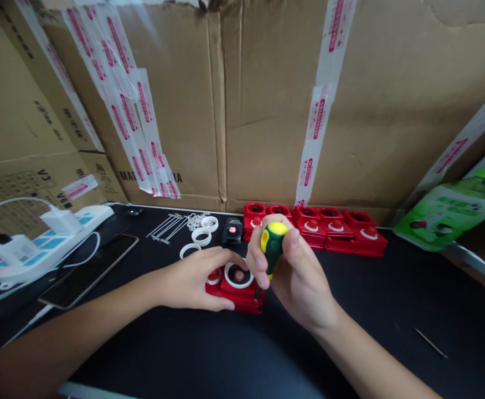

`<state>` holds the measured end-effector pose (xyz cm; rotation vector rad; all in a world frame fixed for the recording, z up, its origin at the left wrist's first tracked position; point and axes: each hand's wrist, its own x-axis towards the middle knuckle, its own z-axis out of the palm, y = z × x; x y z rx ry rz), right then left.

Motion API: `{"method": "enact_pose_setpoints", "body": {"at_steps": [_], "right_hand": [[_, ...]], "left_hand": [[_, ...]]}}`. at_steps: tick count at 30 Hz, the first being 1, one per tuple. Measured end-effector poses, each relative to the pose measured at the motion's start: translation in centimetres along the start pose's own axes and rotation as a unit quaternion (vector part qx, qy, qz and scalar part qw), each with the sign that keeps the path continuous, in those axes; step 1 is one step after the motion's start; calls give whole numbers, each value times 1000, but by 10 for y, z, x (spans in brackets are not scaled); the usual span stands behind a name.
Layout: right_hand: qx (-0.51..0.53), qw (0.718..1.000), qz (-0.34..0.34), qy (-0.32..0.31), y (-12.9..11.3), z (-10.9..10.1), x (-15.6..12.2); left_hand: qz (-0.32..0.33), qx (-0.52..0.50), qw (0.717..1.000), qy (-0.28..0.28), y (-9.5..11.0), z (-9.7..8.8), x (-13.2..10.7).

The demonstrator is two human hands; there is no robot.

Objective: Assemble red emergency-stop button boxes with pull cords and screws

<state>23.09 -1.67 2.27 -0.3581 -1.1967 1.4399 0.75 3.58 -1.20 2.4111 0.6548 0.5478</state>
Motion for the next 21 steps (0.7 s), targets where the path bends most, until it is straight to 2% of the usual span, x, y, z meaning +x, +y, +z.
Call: {"method": "enact_pose_setpoints", "body": {"at_steps": [6,17,21], "right_hand": [[12,998,53,-8,-1,2,0],[-25,1000,4,18,0,-1,0],[-41,999,16,1,1,0,2]], "left_hand": [[9,-3,1000,-3,-3,1,0],[10,13,1000,-2,-3,0,0],[2,10,1000,-6,0,-1,-1]]}}
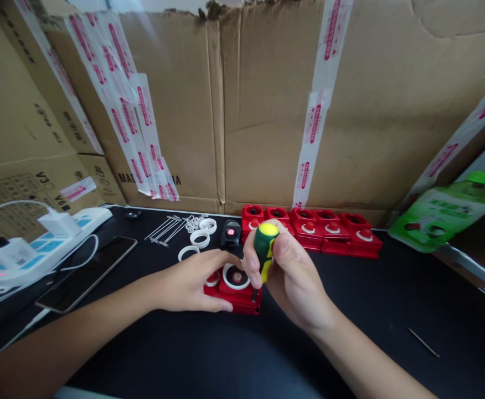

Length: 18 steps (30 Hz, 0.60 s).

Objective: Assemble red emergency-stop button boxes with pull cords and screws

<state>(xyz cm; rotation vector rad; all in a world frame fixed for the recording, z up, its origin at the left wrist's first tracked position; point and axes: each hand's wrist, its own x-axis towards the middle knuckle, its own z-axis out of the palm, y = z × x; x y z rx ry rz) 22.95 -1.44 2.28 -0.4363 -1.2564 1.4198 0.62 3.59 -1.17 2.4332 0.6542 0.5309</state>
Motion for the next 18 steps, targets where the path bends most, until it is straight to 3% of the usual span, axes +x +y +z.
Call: {"method": "enact_pose_setpoints", "body": {"at_steps": [5,11,18], "right_hand": [[42,999,30,4,0,3,2],[22,1000,-4,-16,0,-1,1],[40,998,38,-8,3,-2,1]], "left_hand": [[-11,-13,1000,-3,2,-1,-1],[-2,-12,1000,4,-1,1,-2],[-25,-11,1000,-1,3,0,-1]]}}
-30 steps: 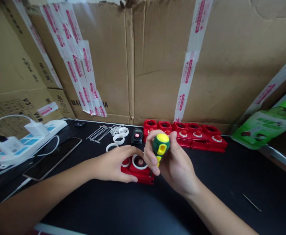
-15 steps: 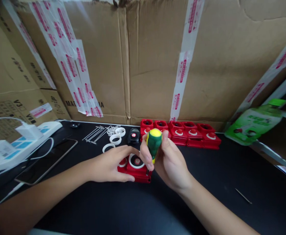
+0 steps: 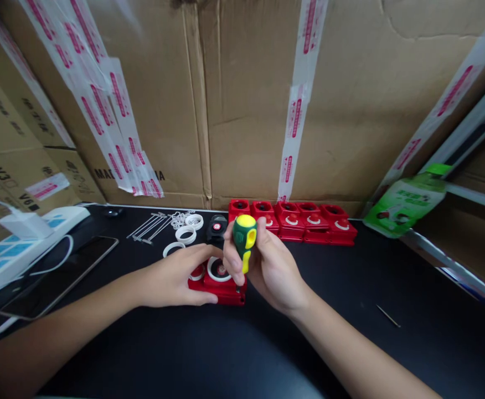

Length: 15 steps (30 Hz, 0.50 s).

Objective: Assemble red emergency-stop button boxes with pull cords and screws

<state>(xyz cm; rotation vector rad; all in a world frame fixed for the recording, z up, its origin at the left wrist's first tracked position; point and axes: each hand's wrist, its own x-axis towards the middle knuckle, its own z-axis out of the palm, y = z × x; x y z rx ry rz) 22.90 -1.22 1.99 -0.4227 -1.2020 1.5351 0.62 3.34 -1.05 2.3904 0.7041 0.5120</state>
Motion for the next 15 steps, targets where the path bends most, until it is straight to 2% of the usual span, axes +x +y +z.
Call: {"method": "enact_pose_setpoints", "body": {"at_steps": [5,11,15], "right_hand": [[-13,999,-45,-24,0,-2,1],[8,1000,4,-21,-2,2,1],[1,999,-22,-32,-1,2,1]], "left_hand": [[9,5,1000,-2,0,0,0],[0,7,1000,1,-1,0,-1],[4,8,1000,2,0,0,0]]}}
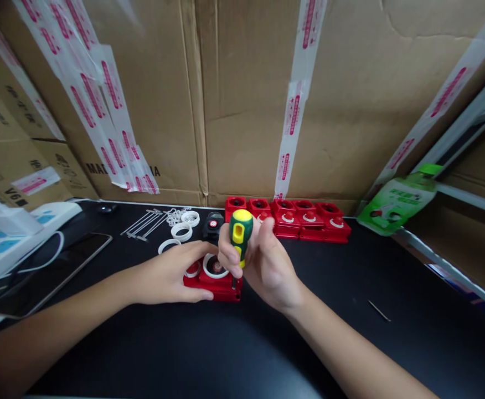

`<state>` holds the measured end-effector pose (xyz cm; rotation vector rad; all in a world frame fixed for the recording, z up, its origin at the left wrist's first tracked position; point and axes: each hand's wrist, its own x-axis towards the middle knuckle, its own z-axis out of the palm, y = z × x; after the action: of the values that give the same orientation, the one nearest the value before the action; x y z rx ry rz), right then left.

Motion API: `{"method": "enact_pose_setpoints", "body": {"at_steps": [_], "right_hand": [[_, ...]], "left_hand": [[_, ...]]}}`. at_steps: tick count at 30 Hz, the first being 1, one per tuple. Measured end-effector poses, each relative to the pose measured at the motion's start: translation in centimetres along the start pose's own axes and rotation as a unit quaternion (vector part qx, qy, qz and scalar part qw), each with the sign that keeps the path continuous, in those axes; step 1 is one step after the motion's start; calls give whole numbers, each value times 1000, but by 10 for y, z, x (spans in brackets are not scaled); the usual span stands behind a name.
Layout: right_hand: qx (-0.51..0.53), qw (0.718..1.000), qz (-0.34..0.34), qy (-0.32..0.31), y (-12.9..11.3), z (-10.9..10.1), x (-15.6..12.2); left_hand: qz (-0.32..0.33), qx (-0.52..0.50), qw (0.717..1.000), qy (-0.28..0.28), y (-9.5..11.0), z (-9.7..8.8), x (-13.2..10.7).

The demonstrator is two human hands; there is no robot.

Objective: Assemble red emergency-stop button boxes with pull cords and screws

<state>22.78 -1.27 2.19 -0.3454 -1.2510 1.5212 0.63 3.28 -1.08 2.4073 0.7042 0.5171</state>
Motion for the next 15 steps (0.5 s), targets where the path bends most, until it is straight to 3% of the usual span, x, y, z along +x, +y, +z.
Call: {"method": "enact_pose_setpoints", "body": {"at_steps": [7,15], "right_hand": [[17,1000,21,1,-1,0,0],[-11,1000,-2,14,3,-3,-1]], "left_hand": [[-9,-7,1000,-1,0,0,0],[-13,-11,1000,-4,1,-1,-1]]}}
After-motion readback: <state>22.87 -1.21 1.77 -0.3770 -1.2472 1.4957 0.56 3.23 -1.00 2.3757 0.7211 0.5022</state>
